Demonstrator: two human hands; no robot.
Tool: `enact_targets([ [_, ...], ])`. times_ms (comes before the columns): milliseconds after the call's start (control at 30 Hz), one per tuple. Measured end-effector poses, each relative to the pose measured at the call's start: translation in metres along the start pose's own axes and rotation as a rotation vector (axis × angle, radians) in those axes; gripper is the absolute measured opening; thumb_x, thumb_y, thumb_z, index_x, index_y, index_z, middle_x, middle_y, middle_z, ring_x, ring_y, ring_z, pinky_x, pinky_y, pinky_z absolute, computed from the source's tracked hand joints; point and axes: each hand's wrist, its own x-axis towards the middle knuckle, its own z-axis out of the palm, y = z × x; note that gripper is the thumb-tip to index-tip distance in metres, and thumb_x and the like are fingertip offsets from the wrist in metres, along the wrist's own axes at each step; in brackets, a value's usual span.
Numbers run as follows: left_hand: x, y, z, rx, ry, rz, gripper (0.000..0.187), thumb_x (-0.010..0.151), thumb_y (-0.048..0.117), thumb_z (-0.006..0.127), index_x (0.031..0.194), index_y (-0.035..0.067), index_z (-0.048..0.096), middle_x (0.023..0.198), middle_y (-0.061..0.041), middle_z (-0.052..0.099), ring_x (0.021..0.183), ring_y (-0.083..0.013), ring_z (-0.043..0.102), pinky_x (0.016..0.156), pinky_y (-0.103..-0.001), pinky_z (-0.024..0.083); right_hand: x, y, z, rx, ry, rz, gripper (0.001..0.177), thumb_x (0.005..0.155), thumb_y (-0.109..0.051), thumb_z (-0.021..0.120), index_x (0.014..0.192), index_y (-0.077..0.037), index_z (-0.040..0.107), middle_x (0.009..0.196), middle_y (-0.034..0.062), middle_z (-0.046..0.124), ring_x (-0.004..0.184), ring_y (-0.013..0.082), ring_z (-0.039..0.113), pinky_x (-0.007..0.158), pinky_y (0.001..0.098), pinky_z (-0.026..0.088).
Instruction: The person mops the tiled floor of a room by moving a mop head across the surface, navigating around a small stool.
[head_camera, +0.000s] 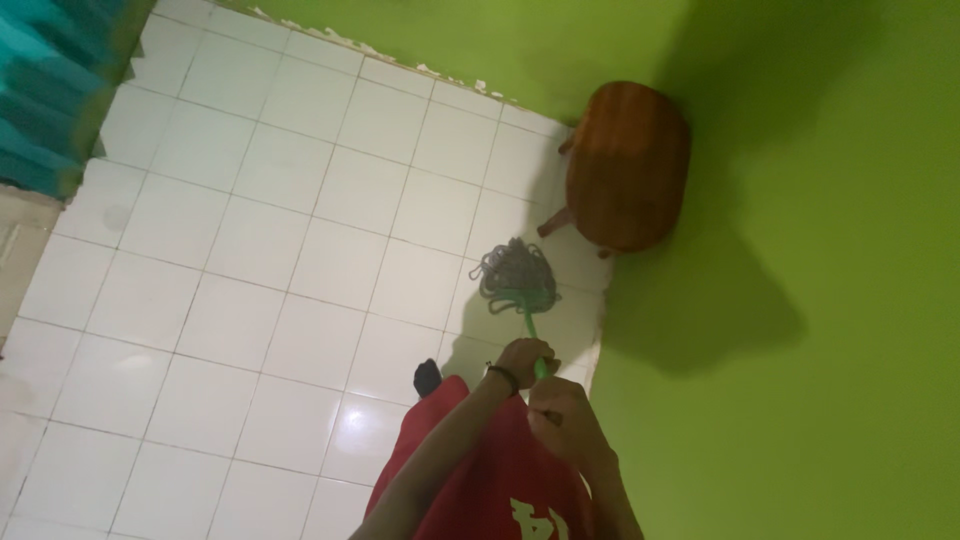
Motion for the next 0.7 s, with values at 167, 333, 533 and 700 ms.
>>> enact_targets([
  [167, -0.006, -0.007, -0.033, 0.17, -0.019, -0.06, 0.032, 0.093, 0.036, 0.063, 0.076, 0.011, 0.071, 0.083, -0.009, 0.072, 0.083, -0.0322, 0.068, 0.077, -0.048, 0.053, 0.02, -0.006, 0.009, 0.059, -0.026, 0.01, 0.021, 0.075, -0.008, 0.057, 0.062, -0.005, 0.041, 0.06, 0.0063, 0.04, 0.058, 0.0199, 0.039, 0.057, 0.0376, 0.033],
  [333, -0.018, -0.012, -0.073, 0.228, -0.052, -0.171, 0.033, 0.093, 0.037, 0.06, 0.076, 0.011, 0.072, 0.082, -0.01, 0.071, 0.082, -0.0328, 0.067, 0.078, -0.049, 0.052, 0.036, -0.017, 0.024, 0.094, -0.064, 0.015, 0.019, 0.075, -0.008, 0.057, 0.063, -0.005, 0.042, 0.062, 0.0069, 0.041, 0.061, 0.0197, 0.041, 0.059, 0.0374, 0.034],
  [533, -0.033, -0.035, -0.102, 0.303, -0.009, -0.215, 0.03, 0.092, 0.035, 0.06, 0.076, 0.013, 0.072, 0.083, -0.009, 0.071, 0.088, -0.0319, 0.067, 0.083, -0.048, 0.048, 0.049, -0.014, 0.037, 0.12, -0.092, -0.131, 0.015, 0.074, -0.007, 0.058, 0.068, -0.005, 0.044, 0.068, 0.0066, 0.045, 0.068, 0.0206, 0.046, 0.064, 0.0357, 0.039],
  [700, -0.037, -0.064, -0.113, 0.355, 0.12, -0.255, 0.028, 0.091, 0.036, 0.063, 0.078, 0.013, 0.072, 0.086, -0.009, 0.071, 0.09, -0.03, 0.067, 0.086, -0.048, 0.048, 0.061, 0.02, 0.051, 0.185, -0.122, -0.138, 0.01, 0.071, -0.004, 0.054, 0.067, -0.004, 0.045, 0.069, 0.0073, 0.048, 0.066, 0.021, 0.046, 0.062, 0.0366, 0.039],
])
